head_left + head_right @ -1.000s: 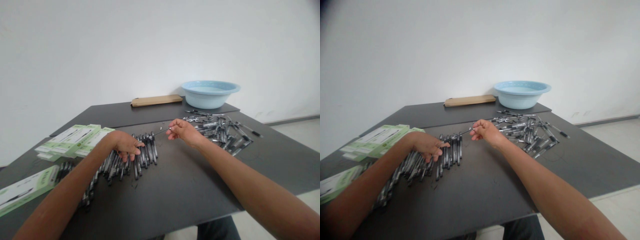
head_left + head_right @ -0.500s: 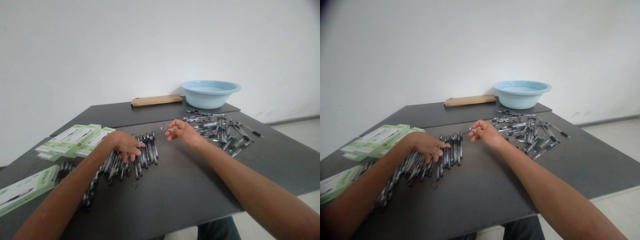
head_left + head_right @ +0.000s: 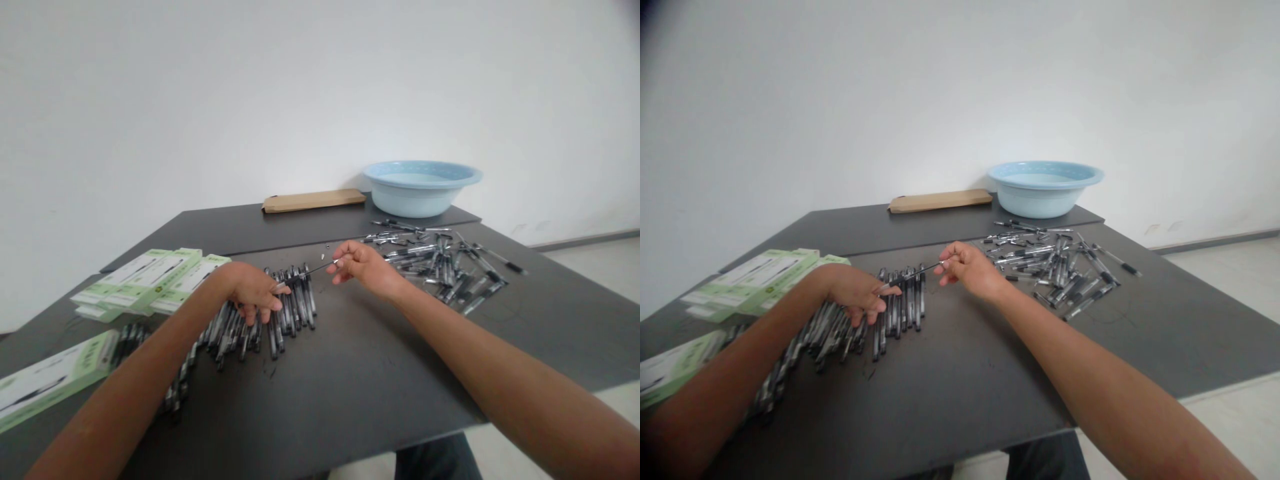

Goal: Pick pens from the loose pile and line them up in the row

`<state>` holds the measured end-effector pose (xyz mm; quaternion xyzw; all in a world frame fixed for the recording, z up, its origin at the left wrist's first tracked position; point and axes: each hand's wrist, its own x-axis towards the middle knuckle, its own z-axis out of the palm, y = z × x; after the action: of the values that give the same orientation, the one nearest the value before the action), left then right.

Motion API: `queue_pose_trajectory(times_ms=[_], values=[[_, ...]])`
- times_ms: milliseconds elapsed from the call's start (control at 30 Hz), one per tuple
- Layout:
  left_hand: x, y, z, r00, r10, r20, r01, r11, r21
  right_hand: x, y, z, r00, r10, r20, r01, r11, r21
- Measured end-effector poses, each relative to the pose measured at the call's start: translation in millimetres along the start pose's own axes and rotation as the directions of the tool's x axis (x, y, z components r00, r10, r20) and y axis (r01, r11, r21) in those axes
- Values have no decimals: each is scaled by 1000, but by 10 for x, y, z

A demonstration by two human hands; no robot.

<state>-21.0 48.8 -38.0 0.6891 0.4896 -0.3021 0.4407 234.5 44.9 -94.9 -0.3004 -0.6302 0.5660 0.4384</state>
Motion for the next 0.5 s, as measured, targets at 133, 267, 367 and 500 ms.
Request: queue_pose_trajectory(times_ms=[133,267,367,500], values=[[-15,21,5,1000,-3,5,3,1000,12,1,5,30,1000,23,-15,-23,999,-37],[-26,38,14,1000,1,-10,-1,1000,27,0,14,63,1000,18,-14,-20,996,-87],[-23,40,13,1000,12,-8,-12,999,52,-7,21,87,1000,-7,-25,4,990,-138],[5,18,4,999,32,6,-33,997,63,-8,36,130,999,-34,-38,26,981,-194]])
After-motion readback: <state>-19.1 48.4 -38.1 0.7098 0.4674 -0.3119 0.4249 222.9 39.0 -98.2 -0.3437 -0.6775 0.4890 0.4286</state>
